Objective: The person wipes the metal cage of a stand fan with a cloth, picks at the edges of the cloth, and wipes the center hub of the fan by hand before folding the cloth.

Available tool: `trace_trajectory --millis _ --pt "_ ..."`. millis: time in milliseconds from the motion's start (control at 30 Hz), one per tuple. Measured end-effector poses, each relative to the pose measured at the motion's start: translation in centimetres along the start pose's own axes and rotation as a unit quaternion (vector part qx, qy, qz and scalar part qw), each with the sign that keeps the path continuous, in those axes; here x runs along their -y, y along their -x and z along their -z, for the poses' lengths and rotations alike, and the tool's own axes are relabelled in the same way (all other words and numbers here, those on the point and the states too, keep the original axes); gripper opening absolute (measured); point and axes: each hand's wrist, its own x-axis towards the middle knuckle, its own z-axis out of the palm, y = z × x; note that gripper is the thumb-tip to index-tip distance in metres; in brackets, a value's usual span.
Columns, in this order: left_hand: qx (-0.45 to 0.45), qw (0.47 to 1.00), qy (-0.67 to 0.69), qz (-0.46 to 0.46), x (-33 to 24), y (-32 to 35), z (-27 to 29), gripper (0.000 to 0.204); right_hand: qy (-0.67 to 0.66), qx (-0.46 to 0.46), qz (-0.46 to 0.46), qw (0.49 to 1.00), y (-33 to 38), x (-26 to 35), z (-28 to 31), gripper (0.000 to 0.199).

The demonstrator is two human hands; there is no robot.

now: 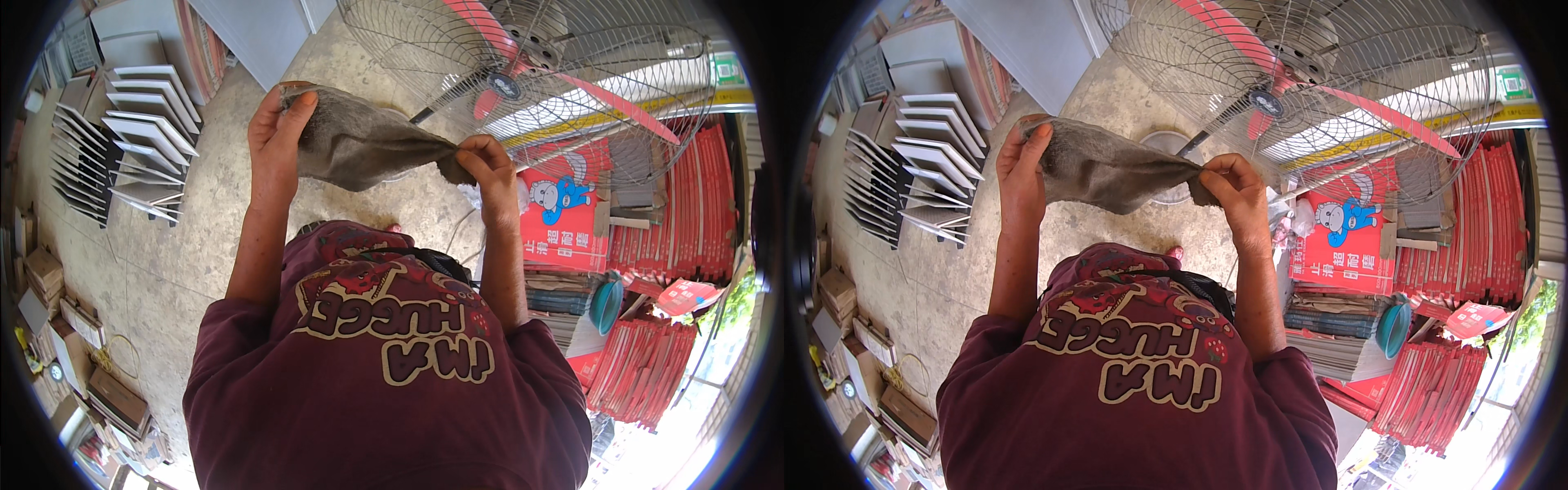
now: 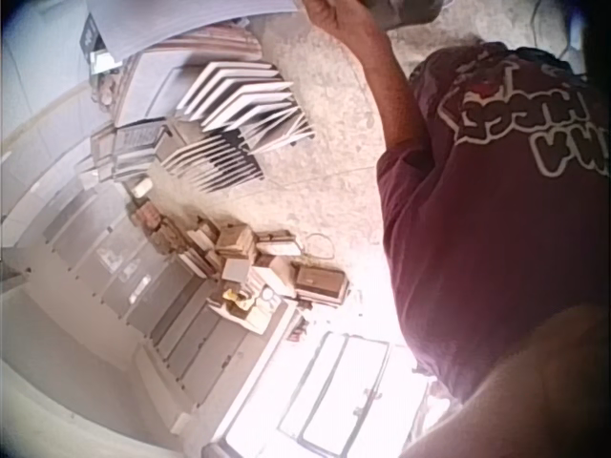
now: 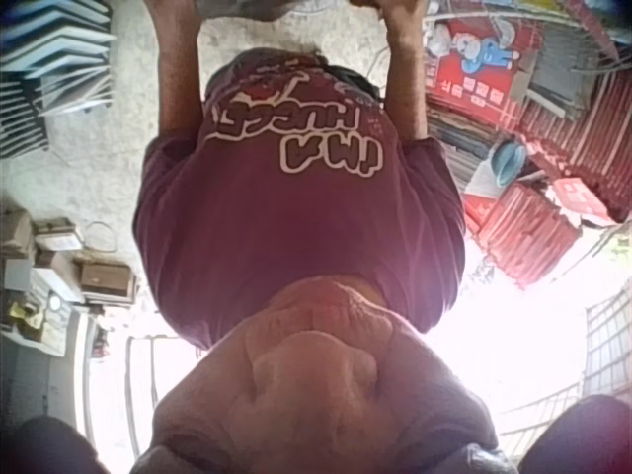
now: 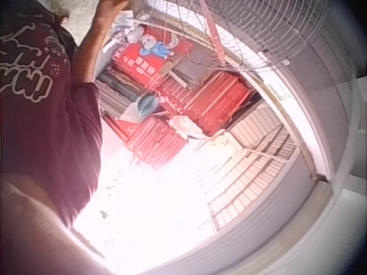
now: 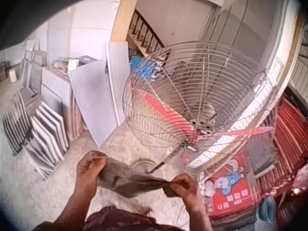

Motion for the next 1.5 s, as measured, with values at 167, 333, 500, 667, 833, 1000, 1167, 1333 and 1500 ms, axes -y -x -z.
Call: trace_trajectory --millis 167,333,500,667,833,1000,1167,1333,1500 --pt "0.006 1.000 0.008 0.025 0.0 0.0 0.2 0.015 -0.036 0.014 -0.032 0.999 -0.5 -1.1 0.6 0.010" --pt "0.015 0.999 0.032 0.036 0.4 -0.1 0.1 0.014 -0.046 0.022 -0.042 0.998 -0.8 -2.0 1.0 0.011" --pt "0.030 0.999 0.027 0.029 0.4 -0.3 -0.6 0.013 -0.029 0.017 -0.038 0.999 -0.8 -2.4 1.2 0.014" --pt "0.050 0.998 0.015 0.035 -0.1 -0.3 -1.2 0.012 -0.025 0.022 -0.060 0.998 -0.9 -2.7 1.4 0.011" --pt "0.116 0.992 -0.037 0.044 0.2 -0.1 -2.2 0.010 0.136 0.038 0.027 0.990 -1.1 -3.9 1.1 0.017" --pt "0.185 0.975 -0.078 0.091 1.8 0.8 -3.2 0.014 0.130 0.098 0.140 0.977 -0.3 1.0 -2.7 0.031" --pt "0.208 0.968 -0.083 0.112 2.0 1.4 -3.5 0.015 0.128 0.156 0.175 0.964 -0.1 1.9 -5.0 0.045" --pt "0.215 0.962 -0.119 0.121 1.5 1.1 -3.0 0.013 0.064 0.163 0.123 0.977 -0.5 0.4 -5.1 0.039" --pt "0.209 0.962 -0.127 0.120 2.2 0.9 -3.0 0.014 0.008 0.138 0.072 0.988 -0.6 0.2 -4.7 0.022"
